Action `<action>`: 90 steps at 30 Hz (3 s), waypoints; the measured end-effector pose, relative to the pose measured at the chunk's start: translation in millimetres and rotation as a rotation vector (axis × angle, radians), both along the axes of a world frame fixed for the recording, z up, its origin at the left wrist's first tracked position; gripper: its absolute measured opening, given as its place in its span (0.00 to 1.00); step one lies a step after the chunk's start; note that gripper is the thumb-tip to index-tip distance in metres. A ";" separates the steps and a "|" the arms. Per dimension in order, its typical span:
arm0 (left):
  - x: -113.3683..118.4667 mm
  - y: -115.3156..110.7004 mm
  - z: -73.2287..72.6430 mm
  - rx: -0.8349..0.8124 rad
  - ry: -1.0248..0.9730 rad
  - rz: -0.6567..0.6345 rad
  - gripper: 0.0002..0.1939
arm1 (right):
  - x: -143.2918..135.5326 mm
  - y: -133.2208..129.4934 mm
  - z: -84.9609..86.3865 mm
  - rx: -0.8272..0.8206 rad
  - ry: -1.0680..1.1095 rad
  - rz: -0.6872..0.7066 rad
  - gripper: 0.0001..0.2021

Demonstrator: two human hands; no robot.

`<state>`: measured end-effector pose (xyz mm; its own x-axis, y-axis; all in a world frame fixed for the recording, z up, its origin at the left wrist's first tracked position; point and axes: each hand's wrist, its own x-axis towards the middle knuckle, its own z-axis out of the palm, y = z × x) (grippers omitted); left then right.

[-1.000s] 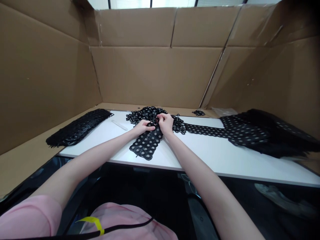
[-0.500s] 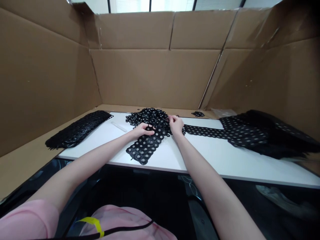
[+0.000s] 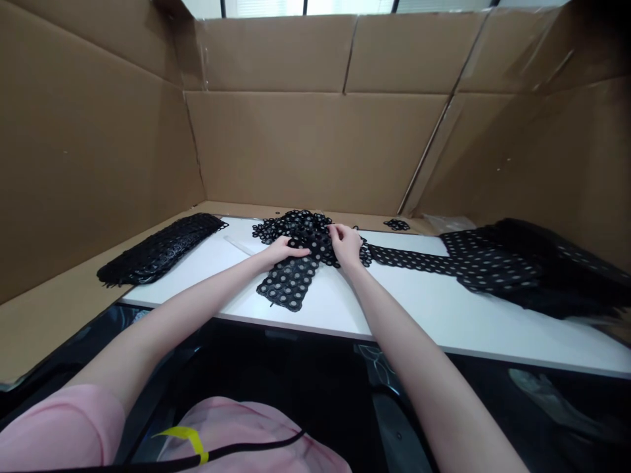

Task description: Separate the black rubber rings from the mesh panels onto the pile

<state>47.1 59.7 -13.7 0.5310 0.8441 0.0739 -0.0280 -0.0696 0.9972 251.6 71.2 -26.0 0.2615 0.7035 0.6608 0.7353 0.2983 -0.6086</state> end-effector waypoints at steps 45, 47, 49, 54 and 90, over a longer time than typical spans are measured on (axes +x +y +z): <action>-4.2 3.4 -3.9 0.105 -0.012 -0.039 0.21 | -25.6 -20.3 12.2 -0.036 -0.304 0.499 0.13; -4.0 5.1 -5.0 0.129 0.004 -0.034 0.21 | -25.5 -19.6 12.3 -0.067 -0.306 0.504 0.15; -4.1 5.7 -5.3 0.156 0.017 -0.028 0.21 | -25.2 -18.8 12.4 -0.093 -0.318 0.502 0.18; -4.4 3.9 -3.3 0.156 0.023 -0.026 0.19 | -27.4 -16.7 11.0 -0.122 -0.307 0.476 0.23; -7.4 1.1 2.2 0.086 0.046 -0.086 0.20 | -31.8 -13.7 11.2 -0.020 -0.203 0.364 0.13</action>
<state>39.7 60.8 -11.5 0.6058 0.7869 0.1177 0.0080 -0.1539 0.9881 219.8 57.5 -14.8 -0.1406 0.7396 0.6582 0.6896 0.5502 -0.4709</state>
